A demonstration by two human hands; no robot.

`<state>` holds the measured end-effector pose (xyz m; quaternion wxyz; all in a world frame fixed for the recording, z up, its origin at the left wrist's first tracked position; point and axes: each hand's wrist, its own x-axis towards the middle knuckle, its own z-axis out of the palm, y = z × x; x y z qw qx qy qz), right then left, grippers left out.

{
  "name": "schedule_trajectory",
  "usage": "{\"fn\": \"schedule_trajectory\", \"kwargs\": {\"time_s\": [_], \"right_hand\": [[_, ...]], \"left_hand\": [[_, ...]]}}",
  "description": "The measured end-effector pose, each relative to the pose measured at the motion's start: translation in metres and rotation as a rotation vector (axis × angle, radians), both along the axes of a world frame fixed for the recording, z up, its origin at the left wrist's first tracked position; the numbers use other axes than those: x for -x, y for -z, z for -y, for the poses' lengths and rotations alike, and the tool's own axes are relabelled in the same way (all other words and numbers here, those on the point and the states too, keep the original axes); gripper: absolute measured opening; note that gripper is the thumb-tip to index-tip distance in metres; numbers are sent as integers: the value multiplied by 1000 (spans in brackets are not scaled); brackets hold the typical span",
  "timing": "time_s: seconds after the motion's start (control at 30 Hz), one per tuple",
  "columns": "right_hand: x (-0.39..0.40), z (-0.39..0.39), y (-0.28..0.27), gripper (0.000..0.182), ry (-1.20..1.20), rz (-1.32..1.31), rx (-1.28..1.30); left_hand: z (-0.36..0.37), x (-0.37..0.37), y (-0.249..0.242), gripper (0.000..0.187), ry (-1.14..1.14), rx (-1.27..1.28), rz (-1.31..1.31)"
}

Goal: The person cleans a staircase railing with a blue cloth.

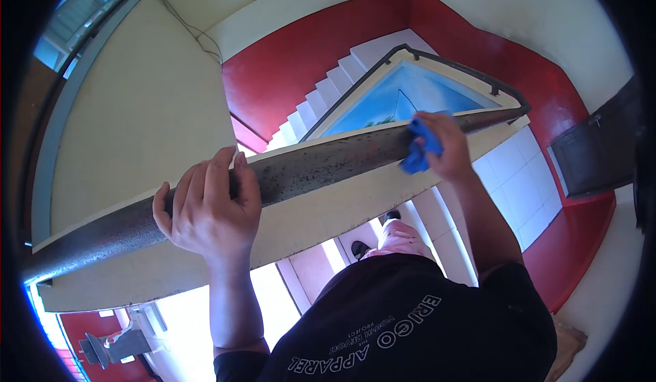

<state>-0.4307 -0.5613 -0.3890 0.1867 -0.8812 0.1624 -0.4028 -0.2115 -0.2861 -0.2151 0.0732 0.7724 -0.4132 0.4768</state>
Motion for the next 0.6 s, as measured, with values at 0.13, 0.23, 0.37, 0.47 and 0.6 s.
{"fn": "schedule_trajectory", "kwargs": {"time_s": [0.13, 0.23, 0.37, 0.47, 0.6], "right_hand": [[55, 59, 86, 44, 444, 41, -384], [50, 61, 96, 42, 557, 116, -498], [-10, -15, 19, 49, 241, 77, -76], [-10, -25, 0, 58, 67, 38, -33], [15, 20, 32, 61, -117, 121, 90]], "left_hand": [[1, 4, -2, 3, -37, -1, -47], [5, 5, -4, 4, -59, 19, -58], [4, 7, -3, 8, -64, -21, -43], [1, 4, -2, 18, -71, -93, -44], [7, 8, 2, 35, -152, -131, -133]]}}
